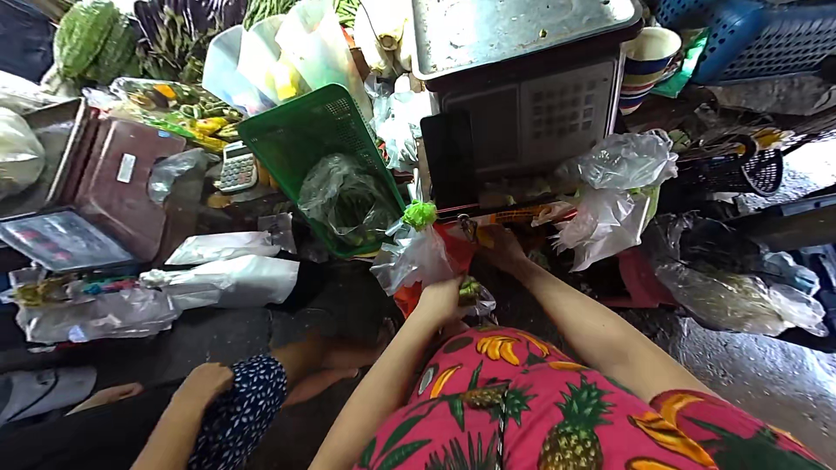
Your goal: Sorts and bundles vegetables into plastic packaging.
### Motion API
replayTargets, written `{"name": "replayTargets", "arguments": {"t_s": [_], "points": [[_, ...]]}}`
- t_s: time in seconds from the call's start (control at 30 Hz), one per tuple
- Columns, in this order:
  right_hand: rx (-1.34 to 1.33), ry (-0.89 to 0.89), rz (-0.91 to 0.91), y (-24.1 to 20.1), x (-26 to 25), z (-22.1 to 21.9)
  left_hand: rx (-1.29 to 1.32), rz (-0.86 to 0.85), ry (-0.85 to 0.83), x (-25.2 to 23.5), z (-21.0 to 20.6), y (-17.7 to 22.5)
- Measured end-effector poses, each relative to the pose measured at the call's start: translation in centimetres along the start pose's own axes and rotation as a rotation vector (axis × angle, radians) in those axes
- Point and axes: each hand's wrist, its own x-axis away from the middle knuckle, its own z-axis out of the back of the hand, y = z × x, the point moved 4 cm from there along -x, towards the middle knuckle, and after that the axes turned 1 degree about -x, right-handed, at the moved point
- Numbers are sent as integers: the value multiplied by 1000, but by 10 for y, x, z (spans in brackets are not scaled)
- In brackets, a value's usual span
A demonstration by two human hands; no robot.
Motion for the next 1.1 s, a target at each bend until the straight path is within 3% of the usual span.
{"name": "replayTargets", "arguments": {"t_s": [0.07,0.17,0.23,0.37,0.53,0.67,0.77,0.83,1.0,1.1], "points": [[58,-44,-27,3,-2,-5,71,-33,18,0,0,5],[-13,-84,-92,0,34,-8,139,-26,42,-2,4,12],[-105,-85,-33,5,68,-16,138,-41,57,-9,0,14],[-406,-304,105,12,104,-27,-4,-98,48,-20,-16,7],[-282,-112,105,2,74,-7,-101,-10,33,-10,-26,-20],[-381,-374,113,-9,41,-47,-52,69,78,2,-26,-46],[-371,-456,49,2,36,-86,-62,172,115,11,-20,-59],[-311,-414,67,1,40,-91,-70,216,117,14,-14,-61],[-202,-103,205,-27,34,-65,-53,167,108,11,-18,-56],[-230,-155,168,-32,18,-61,-52,184,104,11,-21,-51]]}}
